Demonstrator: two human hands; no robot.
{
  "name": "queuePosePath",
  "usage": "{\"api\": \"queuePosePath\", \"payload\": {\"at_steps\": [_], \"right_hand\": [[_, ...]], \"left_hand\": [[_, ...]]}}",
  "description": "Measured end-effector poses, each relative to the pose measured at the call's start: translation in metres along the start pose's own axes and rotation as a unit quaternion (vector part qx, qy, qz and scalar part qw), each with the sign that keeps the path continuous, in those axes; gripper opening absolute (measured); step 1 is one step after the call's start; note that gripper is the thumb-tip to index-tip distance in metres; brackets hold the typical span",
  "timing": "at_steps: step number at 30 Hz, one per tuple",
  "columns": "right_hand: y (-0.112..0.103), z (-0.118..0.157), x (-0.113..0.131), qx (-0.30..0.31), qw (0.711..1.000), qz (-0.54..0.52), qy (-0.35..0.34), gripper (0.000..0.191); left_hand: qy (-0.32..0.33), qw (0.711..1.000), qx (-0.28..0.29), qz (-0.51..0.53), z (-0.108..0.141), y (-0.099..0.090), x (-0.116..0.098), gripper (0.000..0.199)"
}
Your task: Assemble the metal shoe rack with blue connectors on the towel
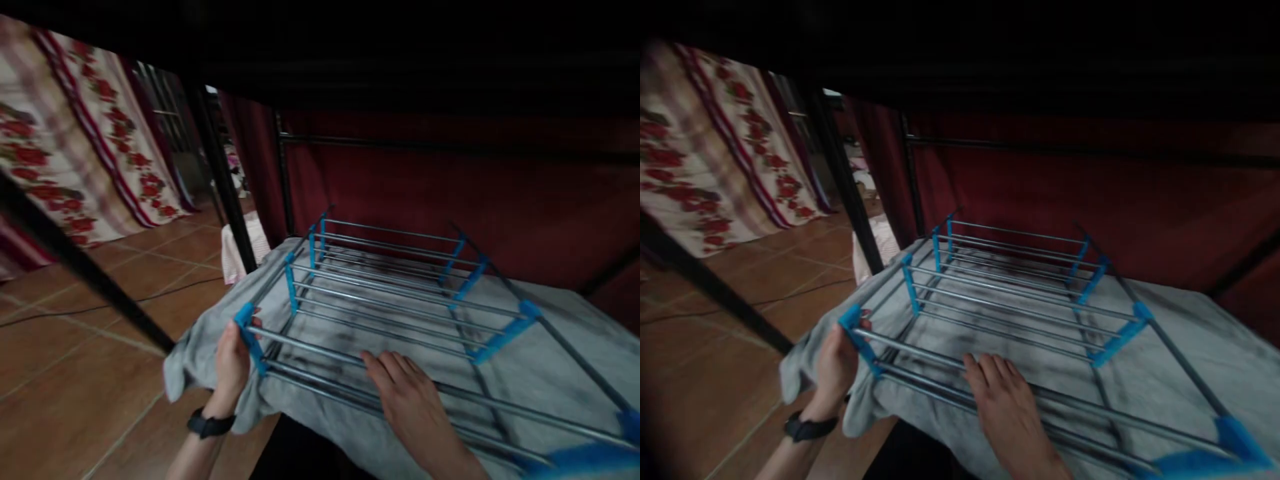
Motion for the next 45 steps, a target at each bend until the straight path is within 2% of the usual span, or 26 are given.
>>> {"api": "queuePosePath", "payload": {"at_steps": [5, 15, 24, 28, 35, 39, 45], "right_hand": [[-0.002, -0.003, -0.004, -0.055, 0.997, 0.009, -0.061, 0.033], [-0.006, -0.009, -0.006, -0.073, 0.992, 0.001, -0.106, 0.037], [-0.008, -0.010, -0.007, -0.070, 0.989, 0.011, -0.129, 0.040], [-0.006, -0.009, -0.010, -0.065, 0.988, 0.029, -0.136, 0.039], [-0.009, -0.014, -0.006, -0.098, 0.984, 0.042, -0.142, 0.040], [-0.008, -0.013, -0.007, -0.086, 0.987, 0.029, -0.134, 0.038], [-0.014, -0.016, -0.004, -0.080, 0.987, 0.029, -0.134, 0.038]], "left_hand": [[0.009, 0.996, -0.025, 0.082, 0.002, 0.008, 0.016, 0.056], [-0.029, 0.992, -0.011, 0.118, 0.005, 0.010, 0.021, 0.055], [-0.040, 0.995, -0.025, 0.087, 0.009, 0.009, 0.011, 0.061], [-0.027, 0.996, -0.023, 0.084, 0.010, 0.011, 0.014, 0.065], [-0.019, 0.996, -0.023, 0.087, 0.013, 0.013, 0.015, 0.065], [-0.019, 0.996, -0.027, 0.082, 0.013, 0.014, 0.012, 0.067], [-0.025, 0.996, -0.028, 0.085, 0.012, 0.016, 0.020, 0.065]]}}
Point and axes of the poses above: each hand's wrist, its own z-axis away from the middle knuckle, its own y-axis out of the palm, x = y × z, the point moved 2 cm from there along -z, towards the middle knuckle, and after that the axes turned 14 degrees about -z, right-handed, at the moved point
